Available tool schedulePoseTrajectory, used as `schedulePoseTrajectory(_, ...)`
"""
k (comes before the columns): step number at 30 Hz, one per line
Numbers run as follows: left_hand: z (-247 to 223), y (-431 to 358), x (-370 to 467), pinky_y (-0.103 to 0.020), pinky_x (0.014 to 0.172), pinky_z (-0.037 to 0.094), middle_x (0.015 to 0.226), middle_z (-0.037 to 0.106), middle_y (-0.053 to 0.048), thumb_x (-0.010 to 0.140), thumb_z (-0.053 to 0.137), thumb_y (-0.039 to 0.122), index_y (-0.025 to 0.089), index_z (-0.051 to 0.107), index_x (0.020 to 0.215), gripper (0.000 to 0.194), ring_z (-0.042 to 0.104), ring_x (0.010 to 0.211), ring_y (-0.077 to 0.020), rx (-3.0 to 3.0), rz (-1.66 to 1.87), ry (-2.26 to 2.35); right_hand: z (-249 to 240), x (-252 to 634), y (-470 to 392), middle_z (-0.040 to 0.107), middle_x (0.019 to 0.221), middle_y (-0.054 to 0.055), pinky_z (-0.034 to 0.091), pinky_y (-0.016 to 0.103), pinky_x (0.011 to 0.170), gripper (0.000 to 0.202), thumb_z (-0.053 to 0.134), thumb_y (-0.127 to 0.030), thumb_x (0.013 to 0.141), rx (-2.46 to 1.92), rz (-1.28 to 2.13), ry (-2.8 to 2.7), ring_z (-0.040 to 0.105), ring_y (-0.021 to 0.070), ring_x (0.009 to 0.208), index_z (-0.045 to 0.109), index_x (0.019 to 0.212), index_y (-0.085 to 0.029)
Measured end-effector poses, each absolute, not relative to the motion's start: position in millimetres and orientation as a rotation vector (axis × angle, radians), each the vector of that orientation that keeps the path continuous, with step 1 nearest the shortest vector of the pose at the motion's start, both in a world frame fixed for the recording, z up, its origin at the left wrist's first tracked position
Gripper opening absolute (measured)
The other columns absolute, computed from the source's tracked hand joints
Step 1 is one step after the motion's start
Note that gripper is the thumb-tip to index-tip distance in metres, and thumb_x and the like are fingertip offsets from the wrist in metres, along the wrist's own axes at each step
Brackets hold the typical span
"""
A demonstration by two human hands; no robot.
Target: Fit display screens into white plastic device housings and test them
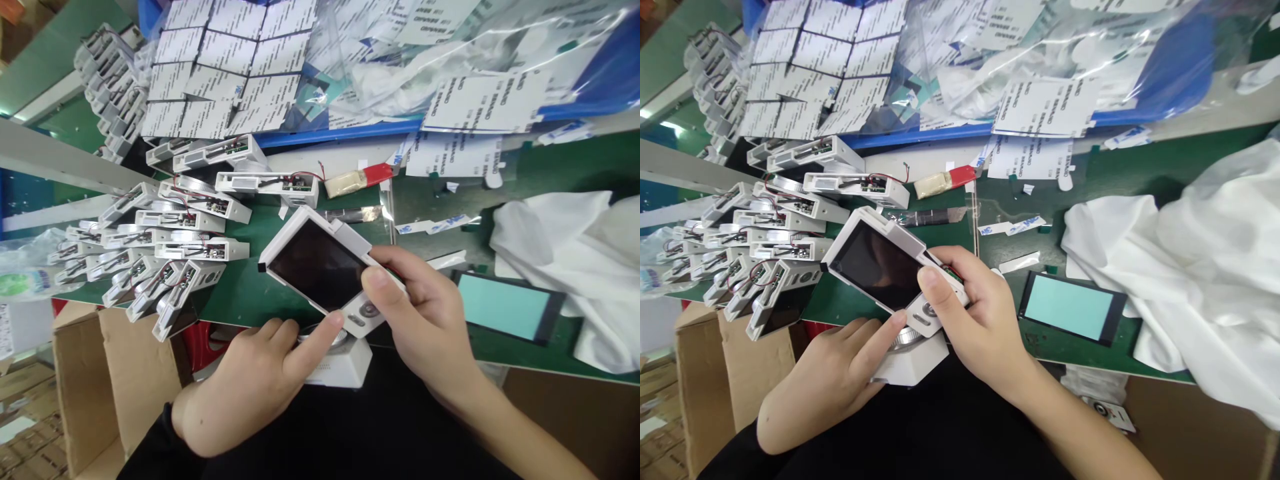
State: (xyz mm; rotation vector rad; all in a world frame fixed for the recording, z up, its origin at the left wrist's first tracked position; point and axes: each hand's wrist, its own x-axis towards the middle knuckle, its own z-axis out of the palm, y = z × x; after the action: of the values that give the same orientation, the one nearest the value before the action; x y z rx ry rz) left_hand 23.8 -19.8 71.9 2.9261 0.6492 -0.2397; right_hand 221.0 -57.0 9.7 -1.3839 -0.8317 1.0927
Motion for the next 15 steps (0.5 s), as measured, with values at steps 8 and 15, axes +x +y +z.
schedulePoseTrajectory(8, 71.6, -21.6, 23.6, -0.031, 0.039, 0.053, 0.081, 0.076, -0.004, 0.1, 0.027, 0.003, 0.01, 0.035, 0.145, 0.047, 0.076, 0.064, -0.0221, 2.929, -0.245, 0.647, 9.1, 221.2, -56.5, 0.064, 0.071, -0.003, 0.044, 0.023, 0.048, 0.015, 0.065, -0.041, 0.102, -1.373, 1.09, -0.829, 0.056, 0.0117, 0.057, 0.072, 0.096, -0.029)
schedulePoseTrajectory(15, 71.9, -21.3, 22.7, -0.029, 0.04, 0.052, 0.082, 0.076, -0.004, 0.095, 0.034, 0.001, 0.009, 0.036, 0.145, 0.051, 0.076, 0.065, -0.0218, 2.935, -0.248, 0.654, 8.4, 221.6, -57.0, 0.065, 0.072, -0.003, 0.045, 0.023, 0.05, 0.017, 0.064, -0.041, 0.103, -1.374, 1.073, -0.848, 0.058, 0.0119, 0.059, 0.072, 0.097, -0.028)
